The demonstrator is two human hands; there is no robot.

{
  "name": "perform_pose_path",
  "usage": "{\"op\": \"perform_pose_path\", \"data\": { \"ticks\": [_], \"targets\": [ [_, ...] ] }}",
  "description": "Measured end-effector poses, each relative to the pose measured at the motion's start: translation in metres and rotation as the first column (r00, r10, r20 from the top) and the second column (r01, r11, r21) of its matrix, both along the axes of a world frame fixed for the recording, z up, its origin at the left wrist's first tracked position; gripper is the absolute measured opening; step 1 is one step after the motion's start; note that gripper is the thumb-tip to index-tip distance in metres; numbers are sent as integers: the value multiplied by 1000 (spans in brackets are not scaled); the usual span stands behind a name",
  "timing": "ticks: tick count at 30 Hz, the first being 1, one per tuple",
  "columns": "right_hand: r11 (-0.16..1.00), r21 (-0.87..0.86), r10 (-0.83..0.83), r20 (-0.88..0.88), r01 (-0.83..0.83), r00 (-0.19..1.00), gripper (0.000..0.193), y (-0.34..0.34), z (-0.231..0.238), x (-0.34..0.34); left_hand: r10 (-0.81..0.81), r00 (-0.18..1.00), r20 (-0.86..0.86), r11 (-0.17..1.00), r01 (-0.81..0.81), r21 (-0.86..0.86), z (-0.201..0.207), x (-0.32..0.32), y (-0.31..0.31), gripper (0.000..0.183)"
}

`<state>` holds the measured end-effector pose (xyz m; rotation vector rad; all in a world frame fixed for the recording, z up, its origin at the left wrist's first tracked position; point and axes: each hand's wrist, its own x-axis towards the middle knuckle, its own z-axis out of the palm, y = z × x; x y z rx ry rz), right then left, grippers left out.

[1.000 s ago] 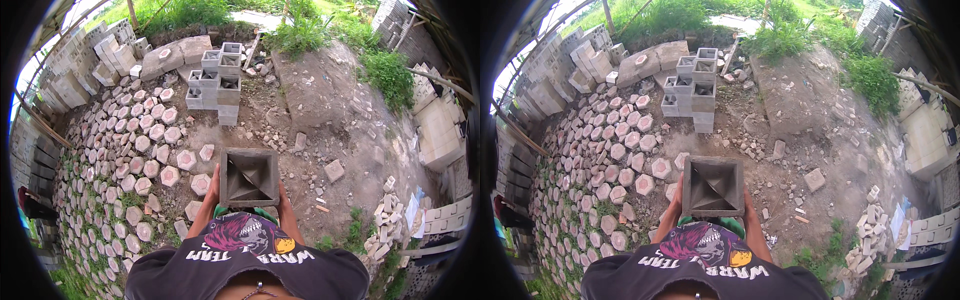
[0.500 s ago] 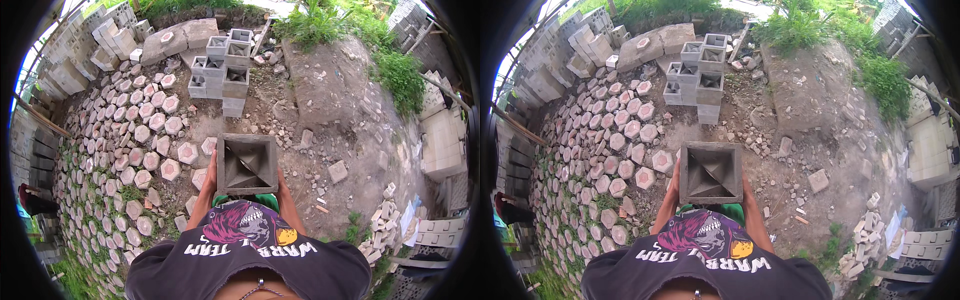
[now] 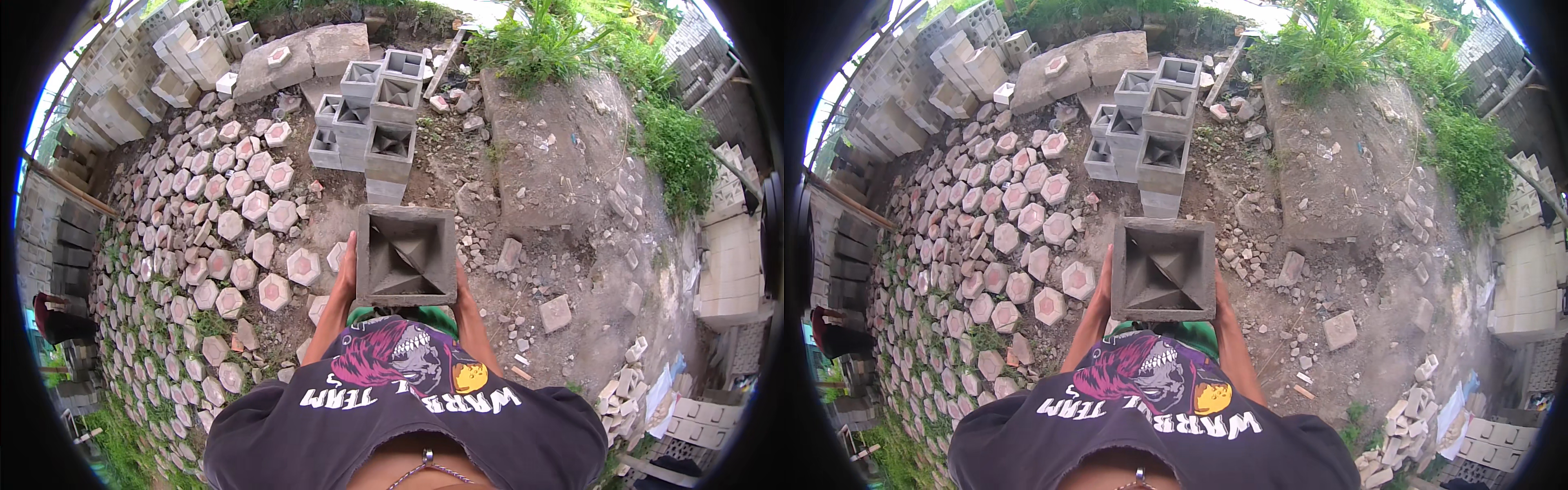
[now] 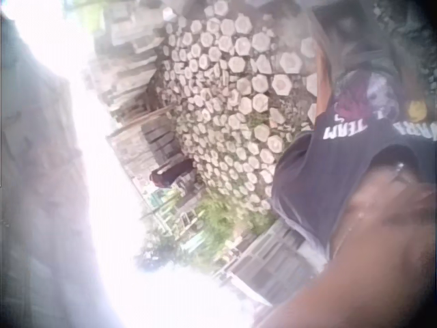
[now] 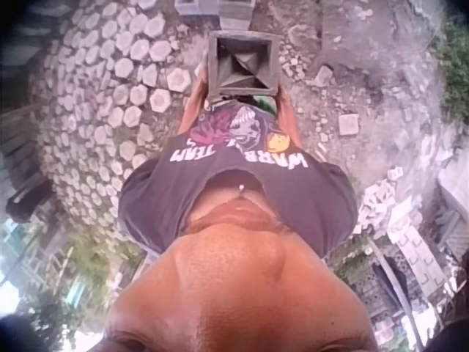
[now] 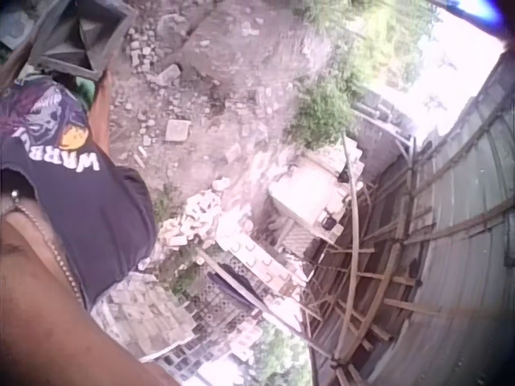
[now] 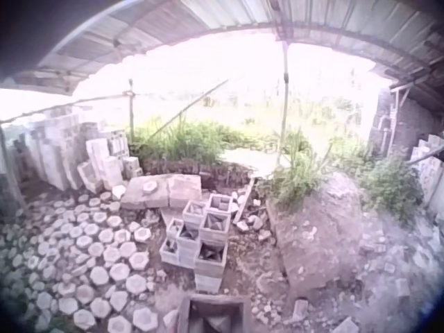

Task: The person moves decorative concrete vent blocks one by one from one stack to another in an outdoor construction area.

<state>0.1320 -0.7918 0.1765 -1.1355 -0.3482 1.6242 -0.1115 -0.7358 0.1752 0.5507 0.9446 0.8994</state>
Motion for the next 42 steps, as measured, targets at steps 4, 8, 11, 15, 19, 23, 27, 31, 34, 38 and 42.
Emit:
{"op": "perform_pose_path", "data": {
  "ticks": [4, 8, 11, 15, 19, 23, 27, 31, 34, 38, 42],
  "targets": [
    [998, 0, 58, -21, -58, 998, 58, 48, -2, 40, 10, 999, -45, 1000, -10, 5, -14, 30, 54, 75],
    [999, 50, -9, -55, 11, 998, 55, 80, -16, 57, 2, 1000, 0, 997, -2, -75, 5, 58, 92, 75],
    [999, -6, -41, -67, 41, 997, 38, 113, -13, 62, -6, 997, -76, 999, 3, -42, 18, 65, 120, 76],
    [999, 3, -35, -74, 35, 997, 36, 151, 2, 58, -40, 994, -98, 999, 39, -11, -24, 54, 164, 78],
    [1000, 12, -11, 0, 11, 1000, 56, 189, -5, 62, -11, 999, -44, 998, 9, -56, -28, 64, 209, 78],
    [999, -40, -32, 18, 33, 999, 57, 242, 8, 53, 13, 999, -45, 995, -17, -95, -39, 59, 264, 80],
    [993, -65, -94, 19, 95, 995, 59, 288, 6, 51, -72, 983, -171, 994, 56, -98, -25, 59, 321, 82],
    [991, -68, -111, 21, 112, 994, 61, 333, -3, 41, -108, 959, -263, 991, 83, -106, -8, 47, 365, 83],
    [994, -86, -71, 7, 72, 997, 61, 362, -10, 36, -113, 953, -280, 989, 82, -119, 7, 41, 391, 82],
    [991, -128, -57, -70, 47, 996, 60, 386, -28, 36, -154, 974, -168, 980, 129, -152, -11, 38, 419, 76],
    [990, -130, -56, -76, 46, 996, 59, 402, -32, 31, -102, 995, -13, 959, 95, -267, -13, 41, 434, 71]
  ]
}}
